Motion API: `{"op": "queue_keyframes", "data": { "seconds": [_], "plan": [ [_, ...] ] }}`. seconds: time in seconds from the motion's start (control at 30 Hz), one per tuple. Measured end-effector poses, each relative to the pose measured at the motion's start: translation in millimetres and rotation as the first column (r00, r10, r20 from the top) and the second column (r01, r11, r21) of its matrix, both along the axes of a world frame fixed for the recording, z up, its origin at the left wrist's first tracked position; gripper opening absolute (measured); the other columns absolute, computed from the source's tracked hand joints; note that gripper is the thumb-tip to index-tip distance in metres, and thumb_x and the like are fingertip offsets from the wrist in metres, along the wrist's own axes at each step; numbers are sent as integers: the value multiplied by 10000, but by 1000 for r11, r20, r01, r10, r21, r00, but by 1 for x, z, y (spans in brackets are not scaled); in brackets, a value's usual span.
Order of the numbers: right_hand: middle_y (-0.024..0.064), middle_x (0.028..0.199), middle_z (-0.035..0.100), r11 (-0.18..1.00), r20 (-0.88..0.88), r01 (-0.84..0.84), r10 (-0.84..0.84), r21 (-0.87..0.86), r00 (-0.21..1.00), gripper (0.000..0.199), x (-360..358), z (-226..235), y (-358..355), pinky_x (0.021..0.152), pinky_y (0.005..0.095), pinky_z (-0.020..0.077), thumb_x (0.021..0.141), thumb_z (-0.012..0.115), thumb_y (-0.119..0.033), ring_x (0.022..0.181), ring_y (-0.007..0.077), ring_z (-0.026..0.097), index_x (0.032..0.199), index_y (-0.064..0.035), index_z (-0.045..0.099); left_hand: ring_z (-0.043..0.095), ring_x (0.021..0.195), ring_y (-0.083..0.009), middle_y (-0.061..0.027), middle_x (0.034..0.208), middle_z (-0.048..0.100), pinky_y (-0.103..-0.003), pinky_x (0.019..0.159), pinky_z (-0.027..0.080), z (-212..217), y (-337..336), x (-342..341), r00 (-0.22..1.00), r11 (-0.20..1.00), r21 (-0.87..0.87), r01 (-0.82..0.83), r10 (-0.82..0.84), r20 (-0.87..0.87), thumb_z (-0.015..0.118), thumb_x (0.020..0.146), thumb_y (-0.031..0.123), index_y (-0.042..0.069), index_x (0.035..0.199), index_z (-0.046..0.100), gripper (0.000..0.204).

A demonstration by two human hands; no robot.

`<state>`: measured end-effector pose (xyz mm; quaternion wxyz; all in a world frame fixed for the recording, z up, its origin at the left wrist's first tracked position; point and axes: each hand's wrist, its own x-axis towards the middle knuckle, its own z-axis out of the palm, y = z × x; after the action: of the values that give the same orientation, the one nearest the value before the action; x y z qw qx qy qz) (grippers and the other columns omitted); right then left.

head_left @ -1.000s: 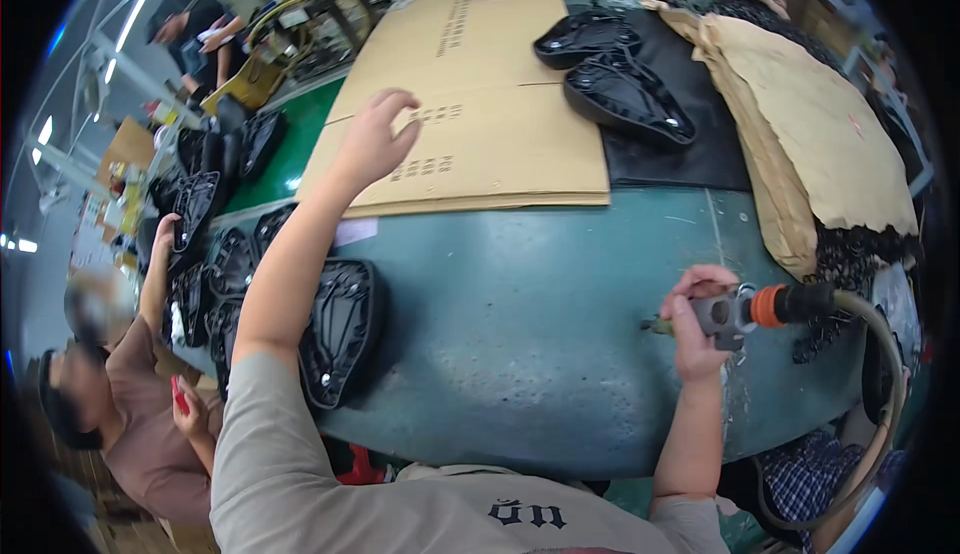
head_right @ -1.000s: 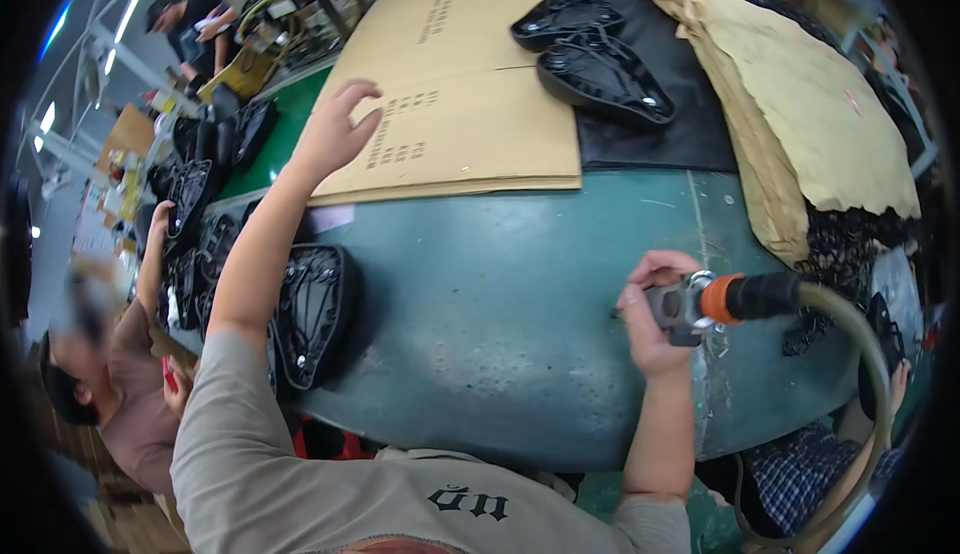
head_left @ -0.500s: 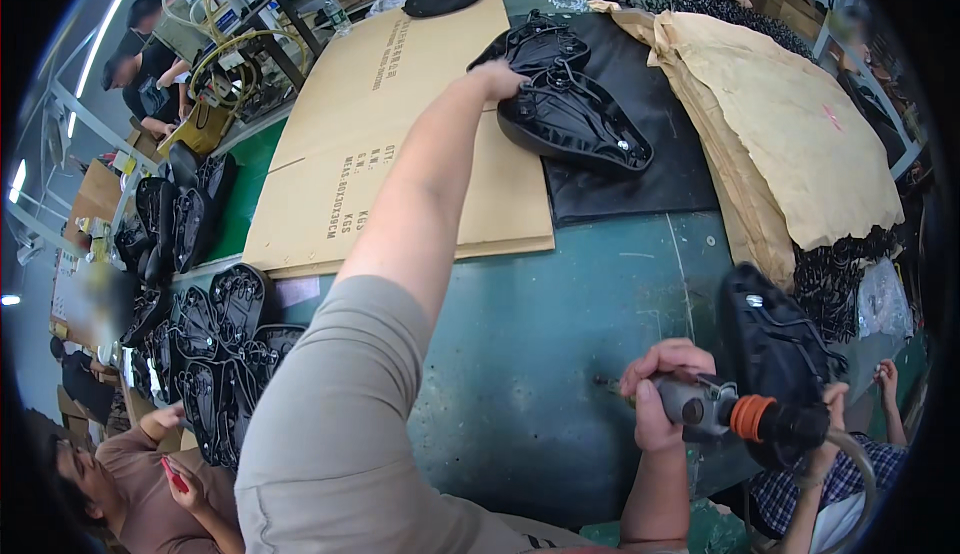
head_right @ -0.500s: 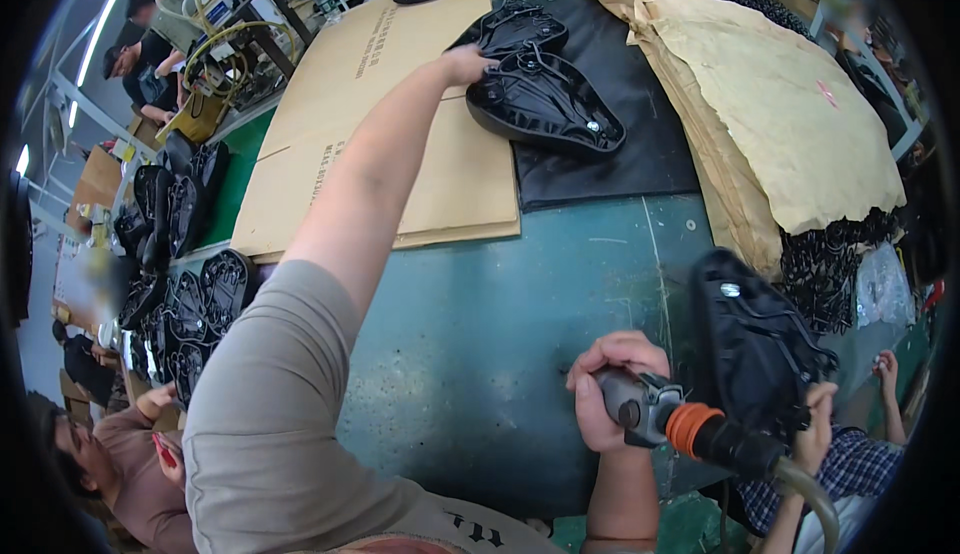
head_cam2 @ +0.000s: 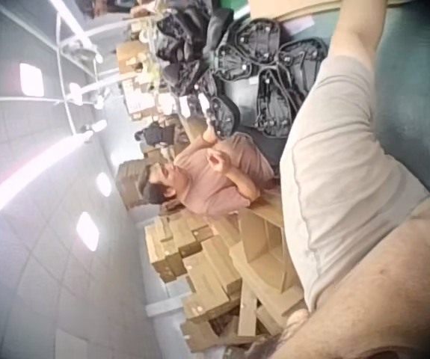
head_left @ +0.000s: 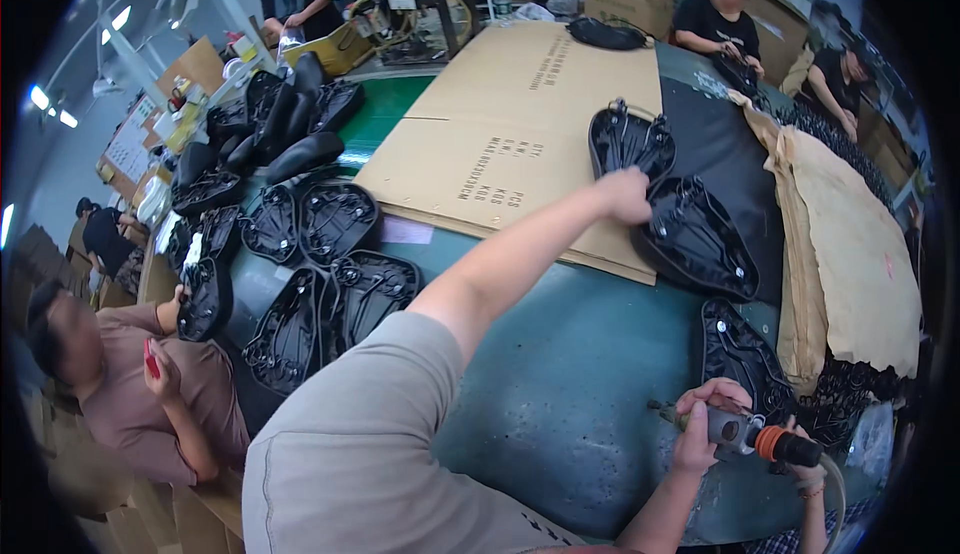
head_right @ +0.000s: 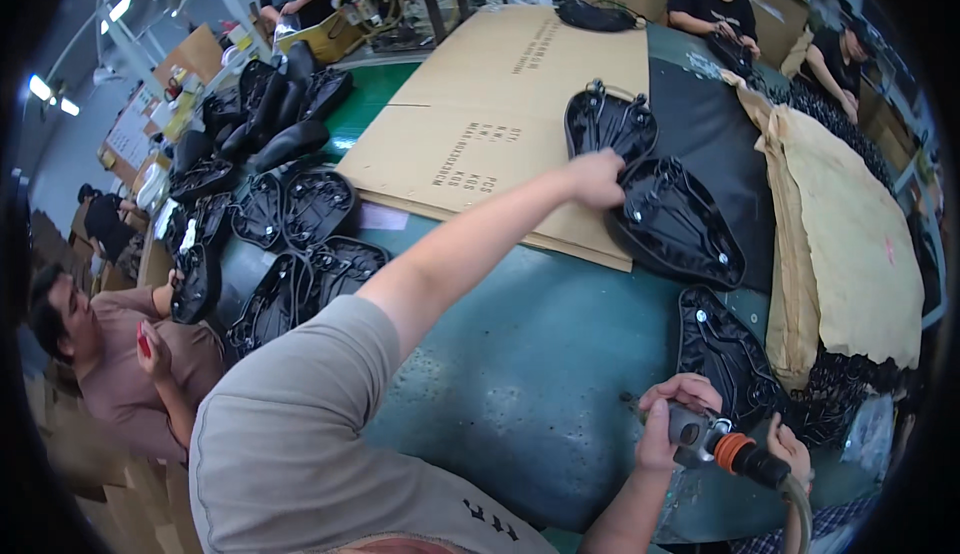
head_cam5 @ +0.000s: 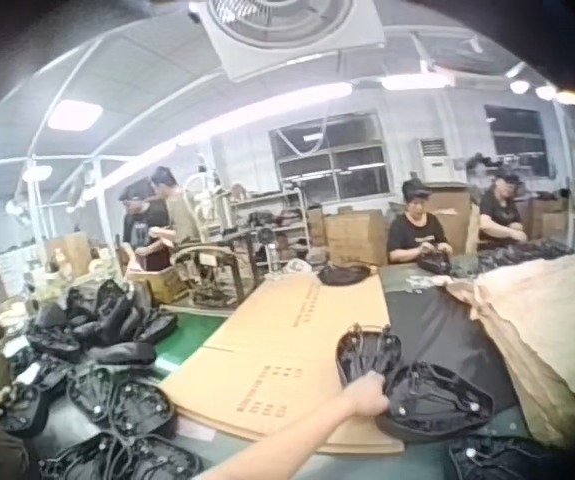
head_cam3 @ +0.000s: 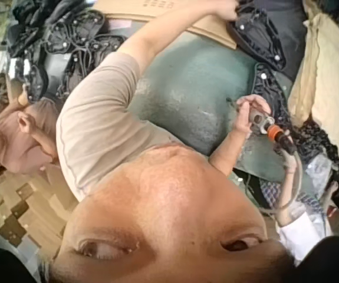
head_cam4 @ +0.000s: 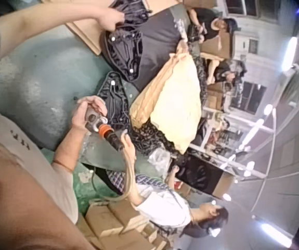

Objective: Assembling the underside of bicycle seats using a pneumatic screwdriver.

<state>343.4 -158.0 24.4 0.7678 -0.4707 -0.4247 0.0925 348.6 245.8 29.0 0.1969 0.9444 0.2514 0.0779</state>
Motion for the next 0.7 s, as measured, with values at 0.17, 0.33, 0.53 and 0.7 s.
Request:
{"op": "queue_keyframes", "data": {
  "seconds": [0.17, 0.33, 0.53, 0.7],
  "plan": [
    [143, 962, 569, 1000, -6, 1, -2, -6, 1000, 337, -17, 14, -2, 643, 289, 535, 880, 577, 85, 691, 175, 611, 1195, 8, 483, 625, 1003, -440, -272, 1051, 606, -486, 916, 537, 0, -106, -88, 969, 975, 183, -124, 79, 235, 667, 728, 273, -101, 998, 605, 465],
    [144, 962, 581, 998, -68, -15, 11, -68, 998, 338, -49, 33, -31, 624, 290, 528, 894, 552, 89, 654, 166, 599, 1221, 25, 490, 622, 912, -369, -204, 990, 571, -436, 807, 535, -9, -174, -151, 937, 925, 354, -137, 5, 348, 652, 710, 177, -95, 1040, 600, 431],
    [109, 966, 575, 974, -128, -71, 44, -213, 991, 422, -76, 28, -47, 649, 280, 523, 916, 597, 69, 696, 150, 591, 1322, 34, 486, 623, 922, -277, -143, 1002, 564, -369, 791, 522, -35, -239, -250, 980, 886, 462, 22, -111, 167, 634, 802, 105, -46, 1088, 627, 324],
    [60, 1007, 540, 968, -29, -15, 8, -249, 1000, 512, -87, 27, -44, 676, 274, 520, 921, 651, 42, 740, 123, 578, 1397, 11, 465, 609, 926, -266, -129, 1023, 576, -372, 796, 512, -27, -301, -302, 940, 906, 405, 121, -236, 246, 637, 809, 125, -5, 1097, 648, 316]
  ]
}}
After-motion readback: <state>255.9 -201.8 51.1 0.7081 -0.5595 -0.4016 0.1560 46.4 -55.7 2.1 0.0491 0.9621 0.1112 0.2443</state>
